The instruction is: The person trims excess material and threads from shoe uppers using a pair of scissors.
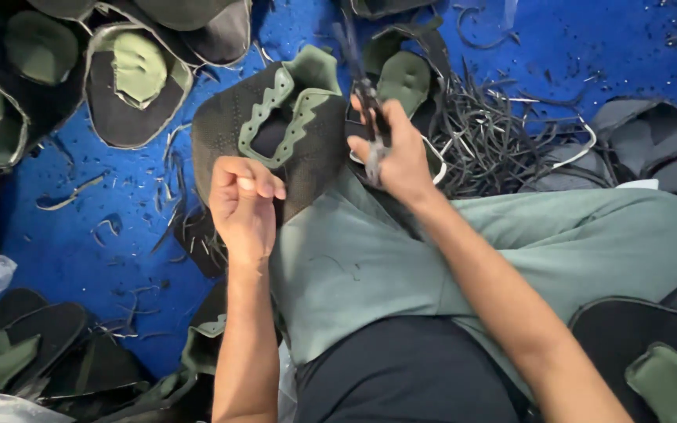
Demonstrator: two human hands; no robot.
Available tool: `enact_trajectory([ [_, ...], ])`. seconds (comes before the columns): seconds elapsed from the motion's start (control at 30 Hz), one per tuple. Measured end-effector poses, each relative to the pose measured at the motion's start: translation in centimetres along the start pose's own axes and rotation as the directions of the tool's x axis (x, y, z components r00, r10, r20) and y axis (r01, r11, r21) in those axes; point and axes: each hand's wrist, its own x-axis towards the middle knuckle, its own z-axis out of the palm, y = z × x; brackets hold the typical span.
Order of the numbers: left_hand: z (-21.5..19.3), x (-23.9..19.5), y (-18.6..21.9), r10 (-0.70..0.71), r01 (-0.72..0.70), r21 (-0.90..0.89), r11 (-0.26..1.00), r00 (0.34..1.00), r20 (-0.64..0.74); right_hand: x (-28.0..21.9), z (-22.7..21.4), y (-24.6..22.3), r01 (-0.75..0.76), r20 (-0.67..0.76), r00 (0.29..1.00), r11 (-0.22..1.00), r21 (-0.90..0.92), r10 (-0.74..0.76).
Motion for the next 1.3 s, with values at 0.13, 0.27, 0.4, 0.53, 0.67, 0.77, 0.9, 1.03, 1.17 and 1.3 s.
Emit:
enact_trajectory([
  [0.13, -2.0, 0.4, 1.0, -0.178, 0.186, -0.026, 0.982, 0.968, 0.177, 4.2, 0.6, -0.2, 0.276, 0.073, 0.959, 0.961, -0.028, -0.274],
  [0.27, -2.3, 0.5, 3.2, 0.146, -0.017, 0.692, 0.722, 0.981, -0.128, 5.0, 0.6, -0.4, 0.181, 0.247, 0.957, 0.979, -0.098, -0.152],
  [0.4, 0.3, -2.0, 4.8, 0.203, -0.036, 0.774, 0.632, 0.972, -0.12, 1.8, -0.9, -4.6, 0.074, 0.185, 0.982, 0.986, -0.148, -0.046],
  [0.53, 3.1, -2.9, 3.7, 0.093, 0.006, 0.727, 0.686, 0.991, -0.095, -0.9, -0.9, -7.8, 0.187, -0.097, 0.976, 0.98, -0.062, -0.193],
  [0.67, 6.5, -1.1, 1.0, -0.135, 0.149, 0.479, 0.865, 0.989, -0.064, -2.8, 0.0, -9.0, 0.235, -0.213, 0.946, 0.97, -0.066, -0.244],
  [0.77, 4.2, -1.3, 0.6, -0.07, 0.11, 0.505, 0.856, 0.993, -0.098, -3.2, -0.8, -8.1, 0.142, -0.266, 0.954, 0.99, -0.004, -0.138],
  [0.9, -1.0, -2.2, 4.2, 0.208, -0.02, 0.763, 0.646, 0.966, -0.151, -3.2, -2.6, -5.6, 0.044, -0.303, 0.952, 0.961, 0.273, 0.043],
  [1.03, -3.6, -3.7, 5.8, 0.137, 0.147, 0.826, 0.544, 0.956, -0.261, -3.2, -2.8, -5.5, 0.091, -0.413, 0.911, 0.967, 0.239, 0.017],
  [1.17, 4.1, -3.4, 6.5, -0.07, 0.047, 0.699, 0.714, 0.998, 0.004, -4.2, -2.1, -6.0, 0.053, -0.355, 0.934, 0.97, 0.238, 0.036],
  [1.3, 7.2, -3.0, 5.5, -0.073, -0.07, 0.684, 0.727, 0.981, 0.178, -5.0, -1.6, -6.5, 0.08, -0.292, 0.956, 0.951, 0.298, 0.011],
])
